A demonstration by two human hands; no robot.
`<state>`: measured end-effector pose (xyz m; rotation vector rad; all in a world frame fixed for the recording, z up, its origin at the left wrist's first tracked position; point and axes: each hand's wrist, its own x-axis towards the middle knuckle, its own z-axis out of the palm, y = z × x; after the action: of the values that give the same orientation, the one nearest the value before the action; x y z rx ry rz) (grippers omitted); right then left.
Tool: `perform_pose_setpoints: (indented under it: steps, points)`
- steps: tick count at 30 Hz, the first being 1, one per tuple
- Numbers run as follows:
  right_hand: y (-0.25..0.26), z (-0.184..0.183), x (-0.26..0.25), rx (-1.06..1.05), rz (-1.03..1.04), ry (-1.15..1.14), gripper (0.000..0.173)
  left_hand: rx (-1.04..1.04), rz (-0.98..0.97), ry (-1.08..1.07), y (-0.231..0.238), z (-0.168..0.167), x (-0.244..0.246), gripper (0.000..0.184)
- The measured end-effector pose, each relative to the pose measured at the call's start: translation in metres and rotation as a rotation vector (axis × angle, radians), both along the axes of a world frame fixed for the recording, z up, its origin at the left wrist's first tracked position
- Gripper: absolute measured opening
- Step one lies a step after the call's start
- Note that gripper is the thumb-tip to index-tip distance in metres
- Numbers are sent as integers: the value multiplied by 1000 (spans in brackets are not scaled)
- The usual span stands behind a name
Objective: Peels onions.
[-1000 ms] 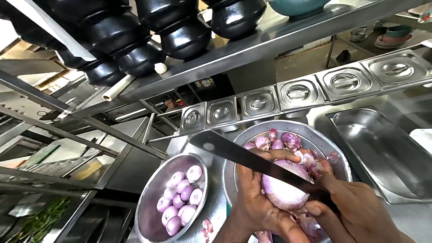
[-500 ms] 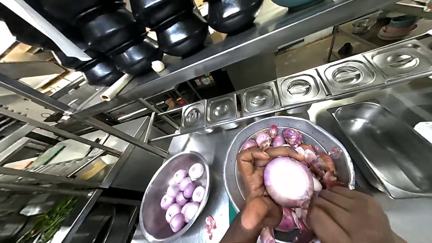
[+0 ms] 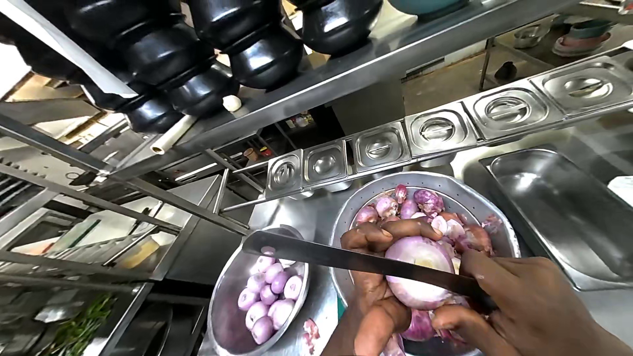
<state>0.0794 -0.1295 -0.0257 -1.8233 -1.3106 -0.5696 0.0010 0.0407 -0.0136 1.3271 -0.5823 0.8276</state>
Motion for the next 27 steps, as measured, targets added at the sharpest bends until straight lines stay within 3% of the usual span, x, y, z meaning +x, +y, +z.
perform_pose_setpoints:
  steps: [5, 13, 20, 23, 27]
  points:
    - [2, -2, -3, -45, 1, -51, 61, -83, 9, 56, -2, -6, 0, 65]
    - [15, -3, -10, -113, -71, -48, 61, -224, 118, 209, -1, -18, 10, 95]
    - [17, -13, -24, -230, 39, -187, 57, -338, 236, 416, 7, -22, 22, 100]
    - [14, -14, -13, -245, 36, -74, 65, -357, 255, 434, 13, -21, 22, 101]
    - [19, -11, 8, -108, -66, 35, 71, -256, 352, 332, 12, -22, 18, 90]
